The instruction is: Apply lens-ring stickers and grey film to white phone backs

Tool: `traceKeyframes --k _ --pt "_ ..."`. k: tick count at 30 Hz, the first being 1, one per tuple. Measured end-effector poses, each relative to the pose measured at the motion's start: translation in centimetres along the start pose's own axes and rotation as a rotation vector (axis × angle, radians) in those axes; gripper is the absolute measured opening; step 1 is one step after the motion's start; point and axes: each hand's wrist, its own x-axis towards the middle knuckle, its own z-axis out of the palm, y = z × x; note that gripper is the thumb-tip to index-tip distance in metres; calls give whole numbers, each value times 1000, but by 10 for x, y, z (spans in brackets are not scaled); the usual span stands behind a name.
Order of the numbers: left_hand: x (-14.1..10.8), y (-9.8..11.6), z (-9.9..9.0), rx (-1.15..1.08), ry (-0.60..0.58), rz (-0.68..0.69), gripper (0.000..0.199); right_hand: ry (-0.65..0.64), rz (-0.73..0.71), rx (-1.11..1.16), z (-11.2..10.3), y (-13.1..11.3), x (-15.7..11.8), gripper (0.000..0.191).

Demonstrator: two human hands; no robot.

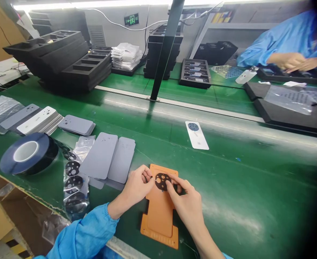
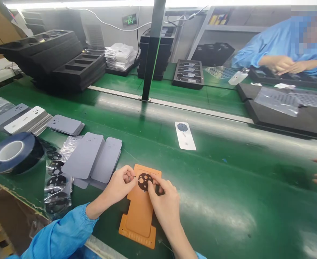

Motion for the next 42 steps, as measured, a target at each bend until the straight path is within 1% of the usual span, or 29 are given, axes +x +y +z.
traceKeyframes --k 9,14,16,20,23,27,32,36,39,42 --pt "0 0 6 68 32 17 16 4 -122 -62 2 -3 -4 28" --pt "0 -1 7 88 45 10 18 29 -227 -55 0 3 -3 26" --pt "-1 -1 7 91 44 8 17 14 -219 -66 -4 7 -1 24" --pt "-2 0 6 94 40 16 16 -15 -171 -56 -14 13 5 27" --pt "-2 0 6 95 44 23 14 -35 -185 -65 -20 16 7 26" --pt "-2 -1 6 92 47 34 13 -31 -260 -109 -22 16 6 23" --pt "-2 -2 7 96 53 44 13 -47 -369 -139 -22 14 3 29" --pt "-3 -3 8 94 57 51 16 -8 -441 -220 -22 15 1 28" --pt "-3 -2 8 95 56 51 16 -1 -446 -241 -22 16 0 29" --pt "-3 -2 7 100 52 43 15 -13 -383 -193 -22 15 0 29"
